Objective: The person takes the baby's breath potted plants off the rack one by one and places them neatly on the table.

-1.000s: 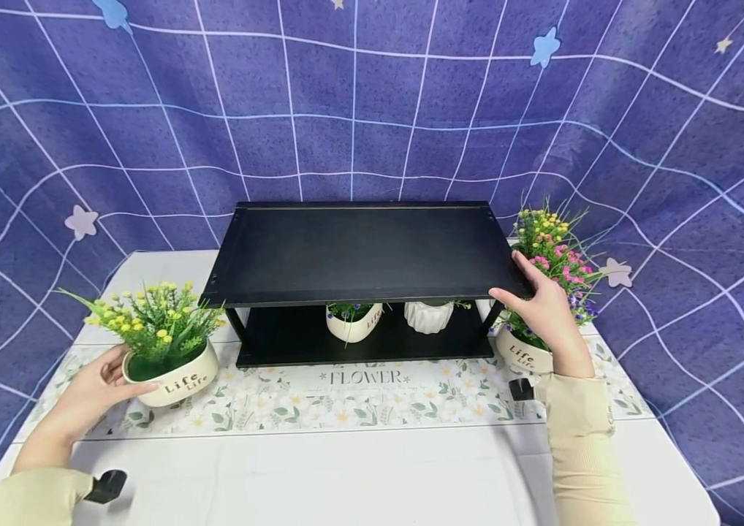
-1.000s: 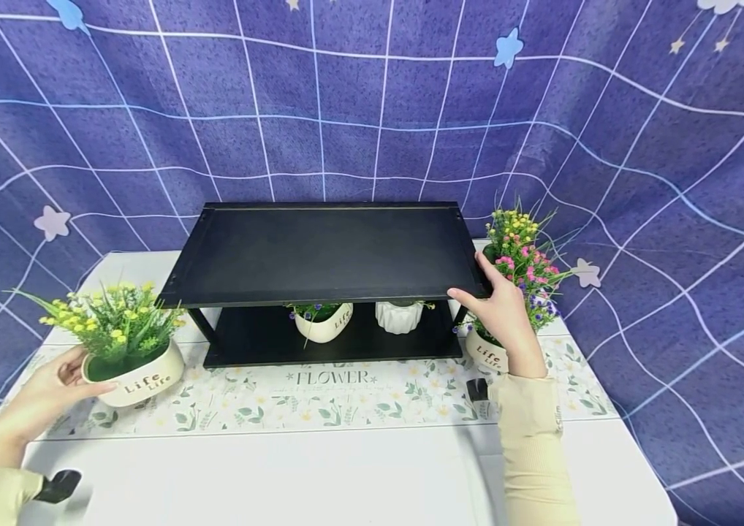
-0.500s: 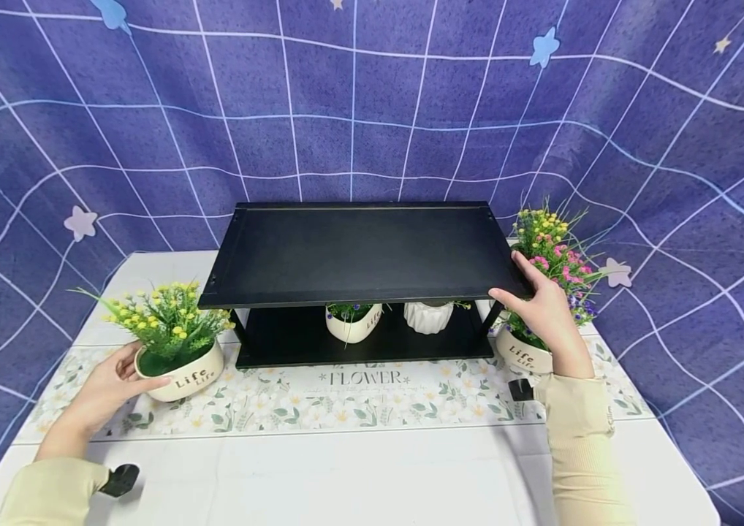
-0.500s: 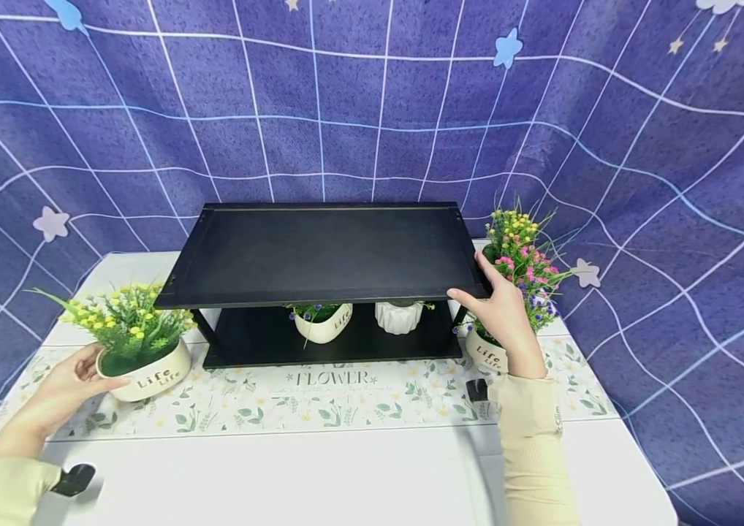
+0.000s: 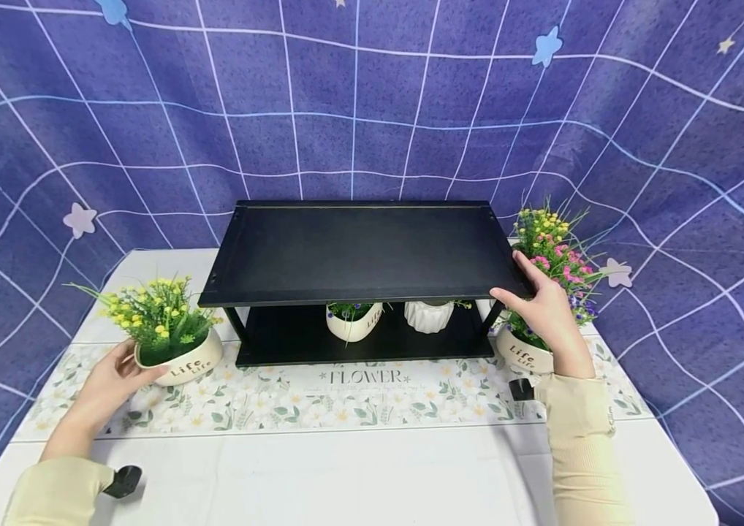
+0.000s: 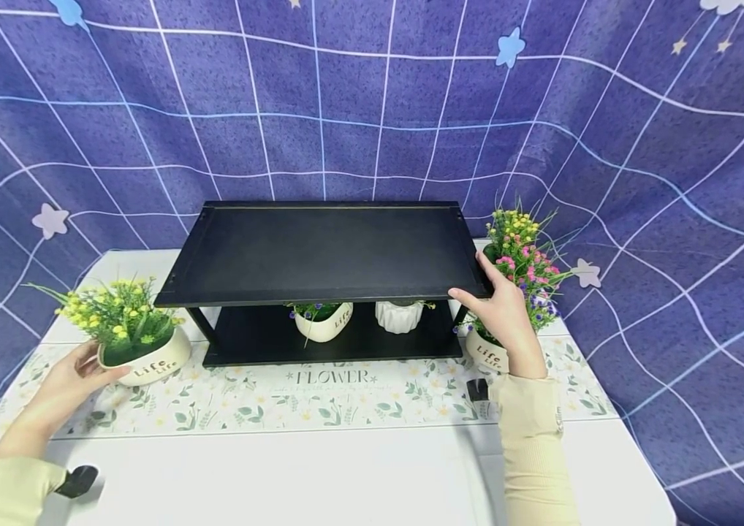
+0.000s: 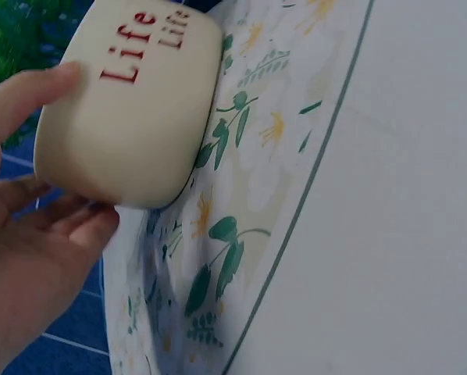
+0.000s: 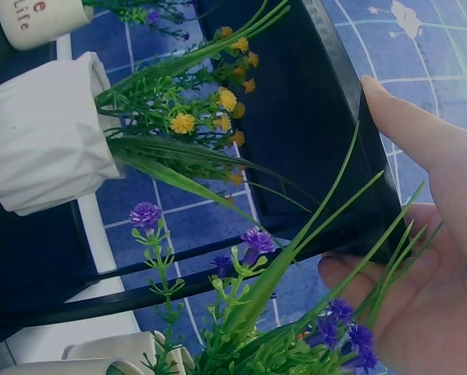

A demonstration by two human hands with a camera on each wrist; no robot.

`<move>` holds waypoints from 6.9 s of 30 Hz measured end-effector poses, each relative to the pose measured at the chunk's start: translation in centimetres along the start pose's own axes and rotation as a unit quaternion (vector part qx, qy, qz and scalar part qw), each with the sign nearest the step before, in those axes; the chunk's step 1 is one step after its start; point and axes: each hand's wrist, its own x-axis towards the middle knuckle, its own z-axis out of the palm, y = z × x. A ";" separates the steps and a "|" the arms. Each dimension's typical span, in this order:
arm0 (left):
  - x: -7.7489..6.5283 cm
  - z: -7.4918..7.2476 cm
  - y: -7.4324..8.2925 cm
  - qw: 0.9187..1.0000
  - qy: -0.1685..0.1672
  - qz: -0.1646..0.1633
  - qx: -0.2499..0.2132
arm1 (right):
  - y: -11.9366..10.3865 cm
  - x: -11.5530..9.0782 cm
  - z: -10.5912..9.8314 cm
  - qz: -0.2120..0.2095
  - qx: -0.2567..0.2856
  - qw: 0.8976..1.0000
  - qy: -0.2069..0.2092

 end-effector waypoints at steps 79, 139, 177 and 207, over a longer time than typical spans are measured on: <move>9.5 2.0 7.3 0.927 0.263 -0.022 -0.265 | 0.4 0.3 0.1 0.004 -0.003 1.000 0.007; 0.1 23.0 17.2 0.856 0.290 0.342 -0.257 | 0.4 0.3 0.2 0.003 -0.002 1.000 0.011; 7.8 27.1 16.8 0.969 0.185 0.148 -0.074 | 0.5 0.3 -0.1 -0.003 0.005 1.000 0.010; 6.5 25.8 16.8 0.968 0.209 0.134 -0.036 | 0.7 0.3 0.1 -0.002 0.006 1.000 0.012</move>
